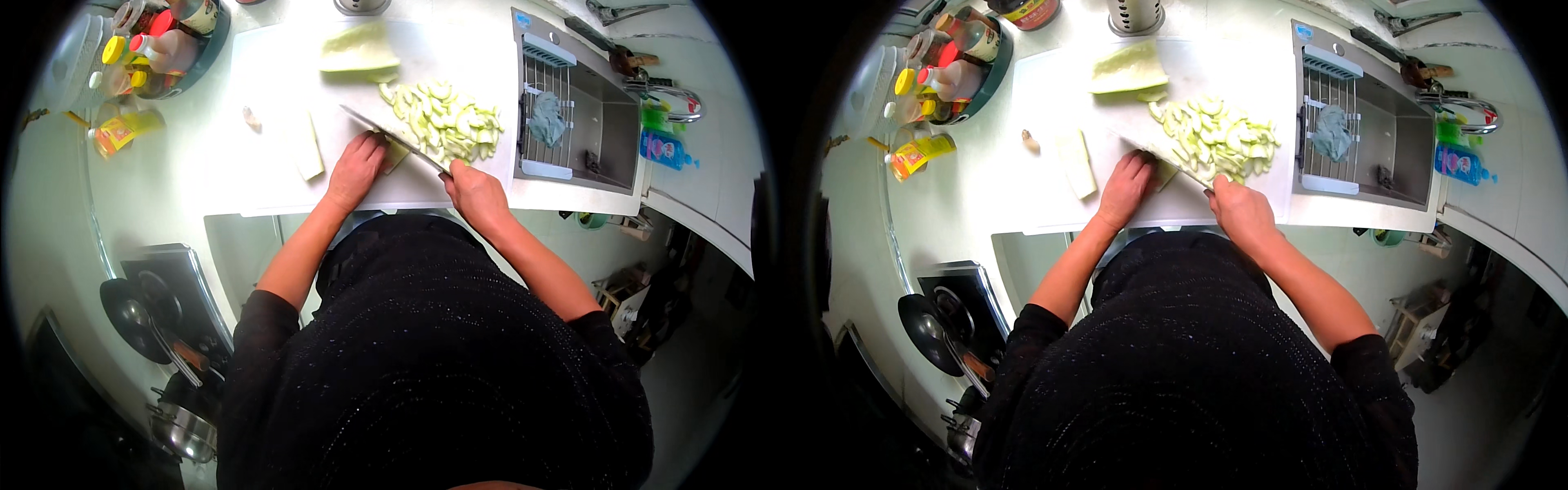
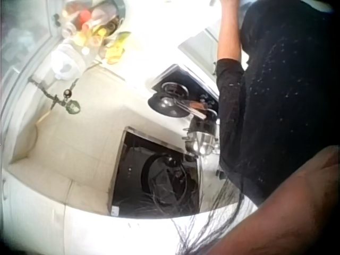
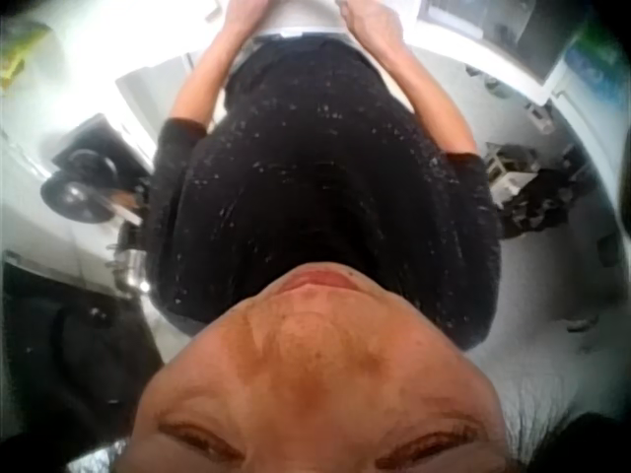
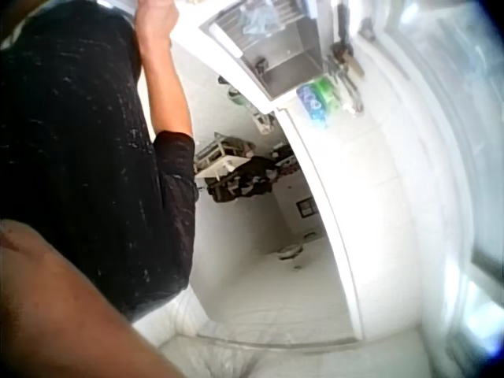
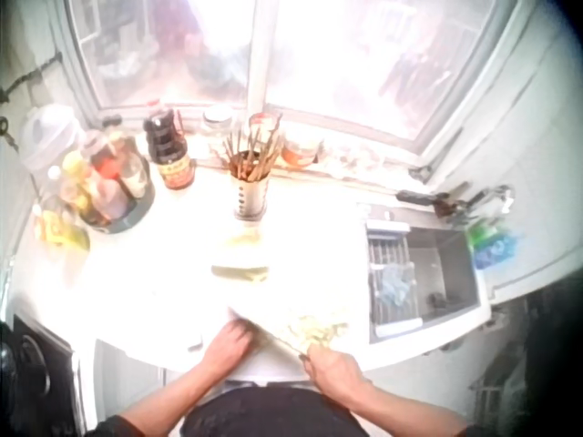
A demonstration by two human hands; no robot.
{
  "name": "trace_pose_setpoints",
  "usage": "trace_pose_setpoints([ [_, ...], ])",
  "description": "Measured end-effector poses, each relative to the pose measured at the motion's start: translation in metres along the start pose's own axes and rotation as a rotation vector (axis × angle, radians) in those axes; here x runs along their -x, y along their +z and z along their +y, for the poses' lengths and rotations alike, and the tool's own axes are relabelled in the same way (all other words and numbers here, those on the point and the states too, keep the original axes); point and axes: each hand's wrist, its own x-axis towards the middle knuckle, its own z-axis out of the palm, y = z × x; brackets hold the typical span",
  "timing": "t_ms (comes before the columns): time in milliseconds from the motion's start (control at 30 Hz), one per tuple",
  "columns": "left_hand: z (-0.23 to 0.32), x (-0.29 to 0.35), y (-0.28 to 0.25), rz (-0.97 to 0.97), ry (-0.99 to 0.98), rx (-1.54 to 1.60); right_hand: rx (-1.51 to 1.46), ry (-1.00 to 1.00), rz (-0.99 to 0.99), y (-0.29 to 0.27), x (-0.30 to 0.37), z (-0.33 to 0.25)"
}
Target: The person slices a light green vegetable into thin strips on a white cutting board using a knife. The person repeatedly cuts the vegetable and gathers the pieces into a pile.
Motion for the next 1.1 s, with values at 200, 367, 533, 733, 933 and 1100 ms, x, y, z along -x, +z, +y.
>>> trace_pose_setpoints([
  [200, 0.001, 0.0, 0.003, 0.039, -0.01, 0.024, -0.033, -0.002, 0.078, 0.035, -0.027, -0.006],
  [367, 0.0, 0.003, 0.001, 0.114, 0.048, -0.016, -0.14, 0.021, 0.111, 0.026, -0.03, 0.004],
  [533, 0.0, 0.003, 0.001, 0.095, 0.029, -0.034, -0.066, 0.044, 0.013, -0.007, -0.008, -0.006],
  [733, -0.002, 0.002, 0.004, 0.067, 0.009, 0.018, -0.017, 0.03, -0.026, 0.0, -0.003, -0.002],
  [933, -0.001, 0.002, 0.004, 0.082, -0.009, 0.031, -0.049, 0.037, 0.041, 0.035, -0.029, -0.013],
  [1100, -0.002, 0.002, -0.005, 0.136, 0.034, 0.044, -0.17, 0.032, 0.118, 0.029, -0.026, -0.004],
])
